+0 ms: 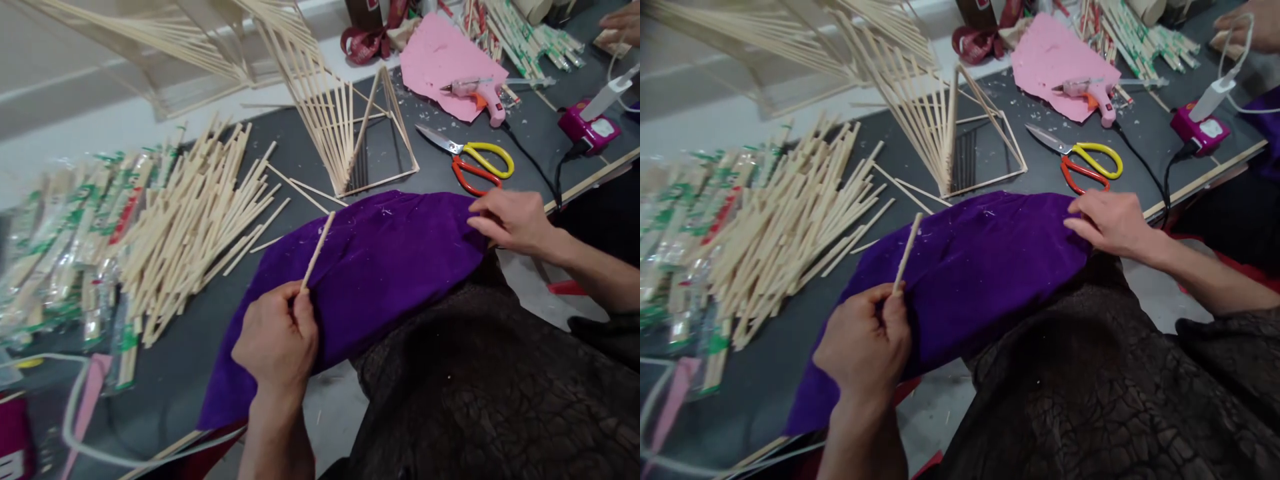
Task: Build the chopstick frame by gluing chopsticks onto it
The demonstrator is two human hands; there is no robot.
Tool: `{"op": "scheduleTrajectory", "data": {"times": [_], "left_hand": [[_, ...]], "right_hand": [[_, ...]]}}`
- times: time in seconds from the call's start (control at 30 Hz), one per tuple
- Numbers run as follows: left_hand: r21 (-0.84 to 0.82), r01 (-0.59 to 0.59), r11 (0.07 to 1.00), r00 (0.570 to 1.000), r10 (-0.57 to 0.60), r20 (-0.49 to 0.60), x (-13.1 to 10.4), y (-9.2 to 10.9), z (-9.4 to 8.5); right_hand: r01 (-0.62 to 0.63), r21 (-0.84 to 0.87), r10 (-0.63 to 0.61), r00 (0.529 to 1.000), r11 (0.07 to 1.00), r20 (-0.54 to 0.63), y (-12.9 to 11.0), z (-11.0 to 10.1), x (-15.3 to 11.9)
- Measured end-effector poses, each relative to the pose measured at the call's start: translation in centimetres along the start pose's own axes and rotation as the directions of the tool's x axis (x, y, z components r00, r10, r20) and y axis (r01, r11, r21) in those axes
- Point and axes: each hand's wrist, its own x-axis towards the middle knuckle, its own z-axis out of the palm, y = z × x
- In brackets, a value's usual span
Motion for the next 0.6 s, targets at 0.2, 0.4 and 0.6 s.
{"op": "scheduleTrajectory", "data": {"times": [0.2,0.4,0.6], "left_hand": [[0.029,-0.075,0.997,0.997,0.076,-0.032,0.0,0.1,0.2],[-0.058,-0.214,0.975,0.974,0.207,-0.096,-0.4,1.9,0.9],[-0.112,-0.205,0.972,0.969,0.186,-0.163,-0.3,2.5,1.3]], "right_hand": [[0.101,-0.136,-0.098,0.995,0.986,0.029,-0.3,1.2,-3.1],[0.118,-0.210,-0.125,0.992,0.971,-0.023,1.7,-0.4,-3.2],[0.100,-0.249,-0.120,0.991,0.963,-0.066,0.5,-2.2,-1.3]]}}
